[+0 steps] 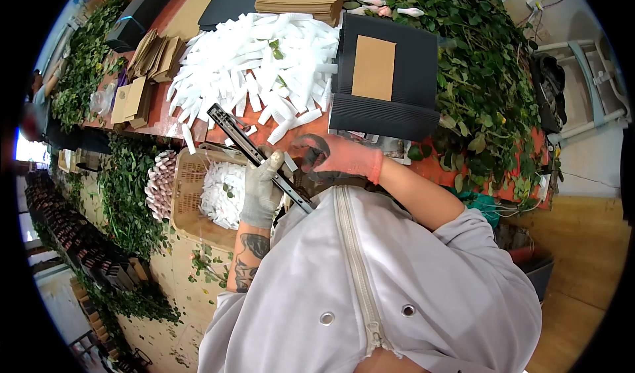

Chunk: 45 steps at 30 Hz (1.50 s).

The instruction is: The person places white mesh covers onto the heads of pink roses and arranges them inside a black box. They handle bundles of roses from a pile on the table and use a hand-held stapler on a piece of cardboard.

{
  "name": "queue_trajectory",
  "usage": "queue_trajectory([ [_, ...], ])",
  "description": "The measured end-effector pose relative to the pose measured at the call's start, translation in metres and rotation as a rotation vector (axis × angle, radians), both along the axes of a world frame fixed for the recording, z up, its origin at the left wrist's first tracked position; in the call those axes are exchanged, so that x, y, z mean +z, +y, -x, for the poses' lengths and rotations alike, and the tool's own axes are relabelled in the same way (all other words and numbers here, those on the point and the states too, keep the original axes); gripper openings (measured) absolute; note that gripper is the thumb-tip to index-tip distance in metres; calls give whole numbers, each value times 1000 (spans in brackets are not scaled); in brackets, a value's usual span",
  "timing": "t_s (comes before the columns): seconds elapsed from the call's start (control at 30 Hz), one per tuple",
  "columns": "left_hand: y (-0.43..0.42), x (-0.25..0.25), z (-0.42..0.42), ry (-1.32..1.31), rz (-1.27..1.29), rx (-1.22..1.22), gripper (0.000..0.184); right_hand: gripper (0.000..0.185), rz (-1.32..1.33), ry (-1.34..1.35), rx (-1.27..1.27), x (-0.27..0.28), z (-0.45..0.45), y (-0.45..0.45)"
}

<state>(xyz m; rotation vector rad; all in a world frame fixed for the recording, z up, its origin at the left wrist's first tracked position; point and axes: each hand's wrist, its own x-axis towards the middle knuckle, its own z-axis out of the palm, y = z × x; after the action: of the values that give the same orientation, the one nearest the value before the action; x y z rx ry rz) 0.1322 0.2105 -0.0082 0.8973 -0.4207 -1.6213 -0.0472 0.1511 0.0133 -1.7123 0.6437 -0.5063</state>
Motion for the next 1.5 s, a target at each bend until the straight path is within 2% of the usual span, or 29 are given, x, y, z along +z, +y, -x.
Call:
queue_trajectory([
  [0.03, 1, 0, 0, -1, 0, 0, 24, 42, -57, -7, 15, 8, 1, 2],
  [0.07, 1, -1, 0, 8, -21, 6, 24, 44, -439, -34, -93, 18, 1, 2],
  [0.13, -1, -4, 3, 20, -41, 7, 23, 47, -820, -61, -208, 20, -1, 4],
  [0.2, -1, -9, 4, -23, -25, 18, 23, 50, -490, -21, -217, 5, -10, 12],
  [0.23, 1, -11, 3, -27, -30, 17, 23, 50, -496, -24, -217, -19, -6, 16],
  [0.27, 1, -13, 2, -16, -37, 29, 22, 51, -11, 138, -75, -53, 0, 18],
  [0.37, 1, -13, 0, 11, -42, 61, 17, 54, 384, 351, -107, -35, -2, 33],
  [0.4, 2, -17, -1, 12, -82, 53, 16, 53, 386, 306, -185, -23, -4, 36],
  [0.5, -1, -14, 9, 26, -133, 103, 15, 49, 624, 280, -297, -4, -12, 39],
  [0.57, -1, -8, 10, 34, -146, 156, 14, 44, 914, 181, -414, -4, -14, 35],
  [0.63, 1, 0, 7, 21, -90, 70, 13, 36, 694, 263, -395, -8, -13, 30],
  [0.67, 1, 7, 11, -34, -96, 109, 13, 30, 345, 142, -408, -8, -10, 26],
  [0.8, 5, 7, 13, -86, 44, 102, 20, 18, -259, -116, -408, 0, -4, 14],
  [0.9, 3, 8, 15, -27, 126, 116, 24, 19, -518, -257, -379, -1, -7, 14],
  [0.97, 4, 16, 15, 20, 90, 87, 27, 22, -665, -407, -321, -2, -9, 16],
  [1.1, 5, 24, 18, 126, 114, 89, 29, 23, -772, -496, -282, -5, -10, 19],
  [1.17, 6, 23, 17, 155, 101, 104, 30, 26, -1347, -707, -141, -4, -9, 19],
  [1.2, 5, 15, 14, 137, 115, 102, 30, 28, -1356, -626, -113, -1, -5, 19],
  [1.27, 5, -1, 8, 119, 125, 99, 30, 25, -1356, -631, -159, -4, -11, 20],
  [1.33, 4, -6, 3, -31, 214, -35, 25, 22, -1358, -637, -209, -10, -12, 22],
  [1.43, 0, 4, 6, -137, 89, 89, 17, 19, -1347, -631, -244, -12, -12, 22],
  [1.5, -10, -6, 3, 89, 40, 319, 14, 23, -959, -577, -390, 7, -7, 28],
])
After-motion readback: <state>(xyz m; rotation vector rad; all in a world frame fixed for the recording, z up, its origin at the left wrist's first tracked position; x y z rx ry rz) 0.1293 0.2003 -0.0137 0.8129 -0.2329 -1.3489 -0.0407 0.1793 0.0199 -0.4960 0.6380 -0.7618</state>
